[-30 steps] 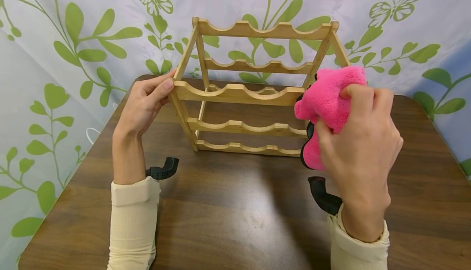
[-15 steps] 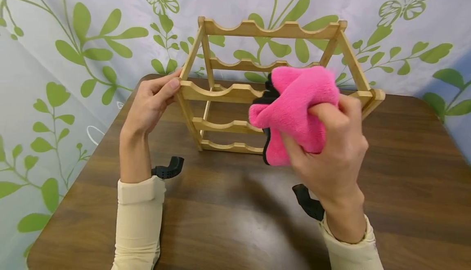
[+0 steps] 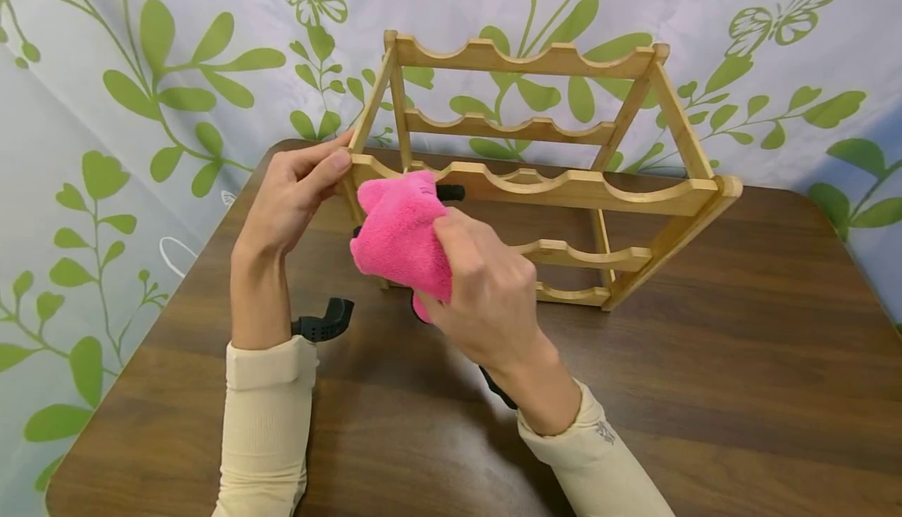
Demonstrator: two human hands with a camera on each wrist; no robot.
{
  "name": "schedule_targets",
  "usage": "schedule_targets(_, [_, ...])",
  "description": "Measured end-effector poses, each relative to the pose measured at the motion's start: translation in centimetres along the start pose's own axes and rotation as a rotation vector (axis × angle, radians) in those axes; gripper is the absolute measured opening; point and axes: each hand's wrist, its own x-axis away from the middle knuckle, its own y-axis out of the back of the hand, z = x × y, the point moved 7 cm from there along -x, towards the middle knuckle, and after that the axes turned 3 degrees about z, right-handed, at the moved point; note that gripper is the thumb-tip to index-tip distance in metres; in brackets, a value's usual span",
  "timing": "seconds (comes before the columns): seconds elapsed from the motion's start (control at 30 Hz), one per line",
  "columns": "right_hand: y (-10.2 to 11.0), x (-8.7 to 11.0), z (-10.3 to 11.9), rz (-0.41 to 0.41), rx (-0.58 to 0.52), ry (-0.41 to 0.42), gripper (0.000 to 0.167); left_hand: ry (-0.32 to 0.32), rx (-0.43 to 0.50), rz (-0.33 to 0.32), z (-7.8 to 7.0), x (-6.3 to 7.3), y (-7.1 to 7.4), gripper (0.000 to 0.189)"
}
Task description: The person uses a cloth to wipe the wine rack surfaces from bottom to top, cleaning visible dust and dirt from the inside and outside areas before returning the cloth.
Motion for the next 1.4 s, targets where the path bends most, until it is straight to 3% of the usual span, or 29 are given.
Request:
schedule_targets(0.17, [-2.1,-1.1,0.8,0.027,0.099,0.015,0.032,-0.016,0.011,0.016,0.0,-0.1,-0.2,0.035])
schedule_targets(0.37, [-3.7,-1.5,0.5,0.085,0.184,-0.044,0.012,-0.01,0.002,0.0,0.0,0.0,0.0,0.036])
schedule_targets(0.73, [-2.6,-0.4,-1.6,0.082,0.17,-0.174,0.021,0.003,0.049,0.001,0.1,-0.1,-0.1,0.035])
schedule_targets(1.4, [-0.2,0.4,-3.0,0.104,0.179,-0.231,0.027,0.002,0.073,-0.011,0.3,0.1,0.1,0.036])
